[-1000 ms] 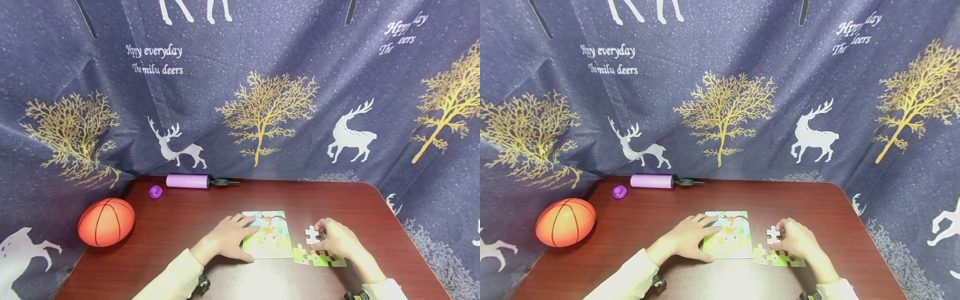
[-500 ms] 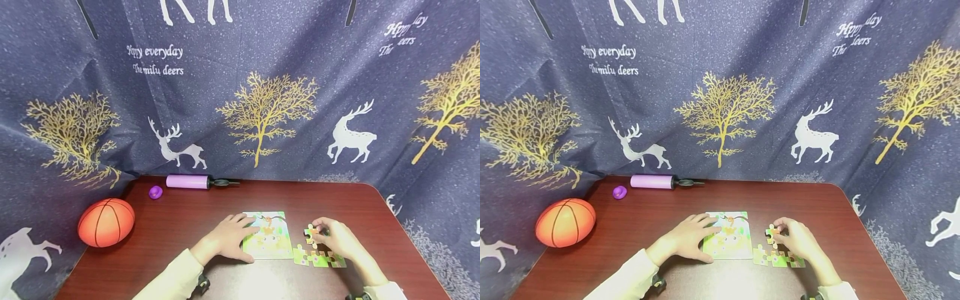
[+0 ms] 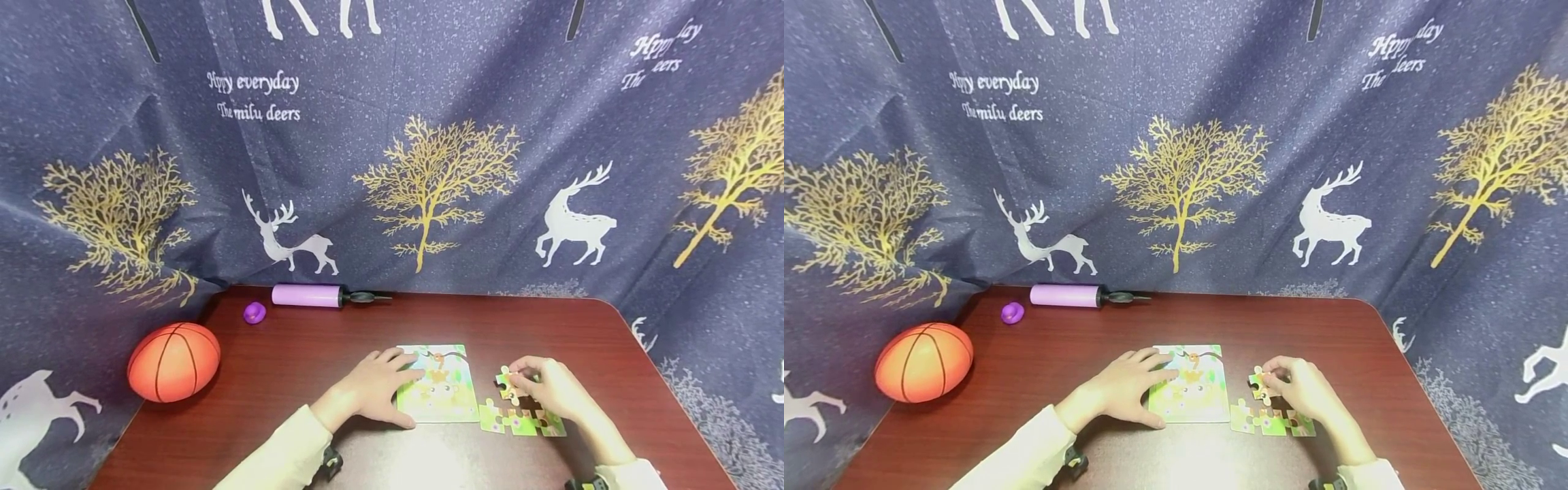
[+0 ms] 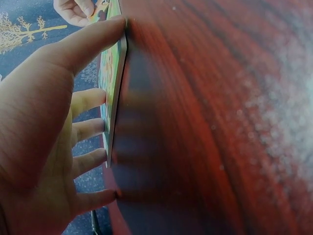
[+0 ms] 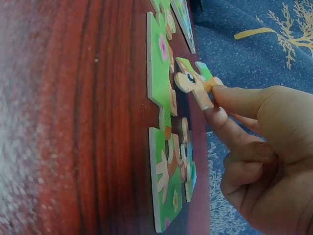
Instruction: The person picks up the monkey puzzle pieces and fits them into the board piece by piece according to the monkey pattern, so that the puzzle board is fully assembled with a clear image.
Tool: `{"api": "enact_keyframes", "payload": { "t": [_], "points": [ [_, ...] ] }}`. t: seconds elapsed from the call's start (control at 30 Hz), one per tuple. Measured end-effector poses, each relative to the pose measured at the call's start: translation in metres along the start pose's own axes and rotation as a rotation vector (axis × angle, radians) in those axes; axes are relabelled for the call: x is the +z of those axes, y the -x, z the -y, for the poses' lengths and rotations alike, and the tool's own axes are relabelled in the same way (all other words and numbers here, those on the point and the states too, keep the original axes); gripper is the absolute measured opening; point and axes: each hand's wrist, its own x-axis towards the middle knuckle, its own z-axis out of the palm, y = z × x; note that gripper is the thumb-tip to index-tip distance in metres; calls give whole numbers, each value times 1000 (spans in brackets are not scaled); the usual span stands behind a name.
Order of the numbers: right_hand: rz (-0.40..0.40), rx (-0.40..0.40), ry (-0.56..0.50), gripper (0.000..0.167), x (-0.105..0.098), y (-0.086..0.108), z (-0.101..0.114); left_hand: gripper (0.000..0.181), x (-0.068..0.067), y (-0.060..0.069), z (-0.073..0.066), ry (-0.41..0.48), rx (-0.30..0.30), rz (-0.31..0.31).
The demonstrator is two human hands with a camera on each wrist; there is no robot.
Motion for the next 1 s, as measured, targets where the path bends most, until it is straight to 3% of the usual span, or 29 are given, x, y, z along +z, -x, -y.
{"api": "enact_keyframes", "payload": {
  "t": [0.4,0.63,1.0],
  "points": [
    [-1,75,-259,19,6,-9,12,92,-1,-1,0,-7,-4,-1],
    [25,10,-260,19,23,-18,26,92,1,1,1,-7,4,-5],
    [127,29,-297,18,54,-29,54,92,1,0,2,0,9,-8]
  ]
}}
